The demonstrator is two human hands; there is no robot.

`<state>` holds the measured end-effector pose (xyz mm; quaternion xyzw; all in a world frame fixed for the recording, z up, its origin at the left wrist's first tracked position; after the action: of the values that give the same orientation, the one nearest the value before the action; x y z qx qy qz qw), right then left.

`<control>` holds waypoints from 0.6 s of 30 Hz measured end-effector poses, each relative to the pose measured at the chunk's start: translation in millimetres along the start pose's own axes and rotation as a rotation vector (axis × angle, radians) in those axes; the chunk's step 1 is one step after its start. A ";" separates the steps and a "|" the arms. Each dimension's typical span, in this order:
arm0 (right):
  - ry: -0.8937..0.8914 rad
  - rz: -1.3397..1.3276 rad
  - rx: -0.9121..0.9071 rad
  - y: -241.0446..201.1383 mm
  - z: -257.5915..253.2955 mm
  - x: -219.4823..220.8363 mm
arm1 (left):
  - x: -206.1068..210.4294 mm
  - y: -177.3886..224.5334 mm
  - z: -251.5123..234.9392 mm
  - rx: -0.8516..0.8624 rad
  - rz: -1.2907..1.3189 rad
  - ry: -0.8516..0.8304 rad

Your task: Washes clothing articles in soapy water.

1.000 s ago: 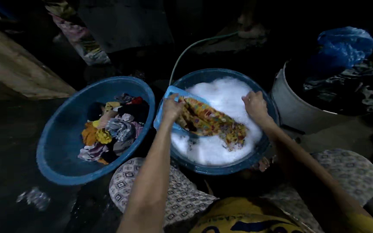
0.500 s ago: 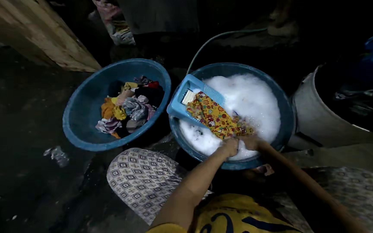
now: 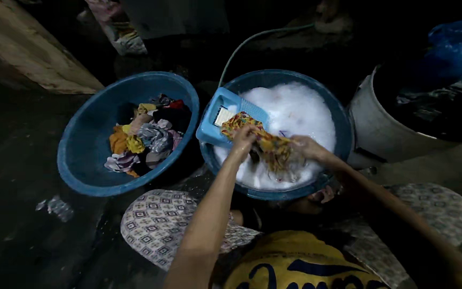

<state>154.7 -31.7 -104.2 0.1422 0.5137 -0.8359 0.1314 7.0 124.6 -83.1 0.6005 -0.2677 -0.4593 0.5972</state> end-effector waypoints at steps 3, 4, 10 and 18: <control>0.244 -0.181 -0.180 -56.9 13.2 -39.8 | -33.8 19.9 -5.5 0.037 -0.036 0.213; 0.274 -0.188 -0.207 -72.7 15.9 -47.2 | -29.5 27.4 -4.0 0.048 -0.032 0.191; 0.220 0.072 -0.281 -151.8 28.6 -48.3 | 57.5 75.3 6.3 0.059 -0.002 -0.070; 0.541 -0.041 -0.434 -254.3 137.2 -118.6 | 37.8 14.7 -15.4 -0.117 -0.451 0.256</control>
<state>157.3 -34.6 208.1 0.3171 0.6983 -0.6417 0.0008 40.2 96.9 -79.8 0.6626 -0.0224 -0.5159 0.5424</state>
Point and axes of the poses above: each hand's wrist, its own z-axis away from the middle knuckle, its own x-axis out of the palm, y = z × x, the point moved 10 cm from there along -z, towards the middle knuckle, and after that the axes turned 14 degrees about -y, right-handed, at the moved point
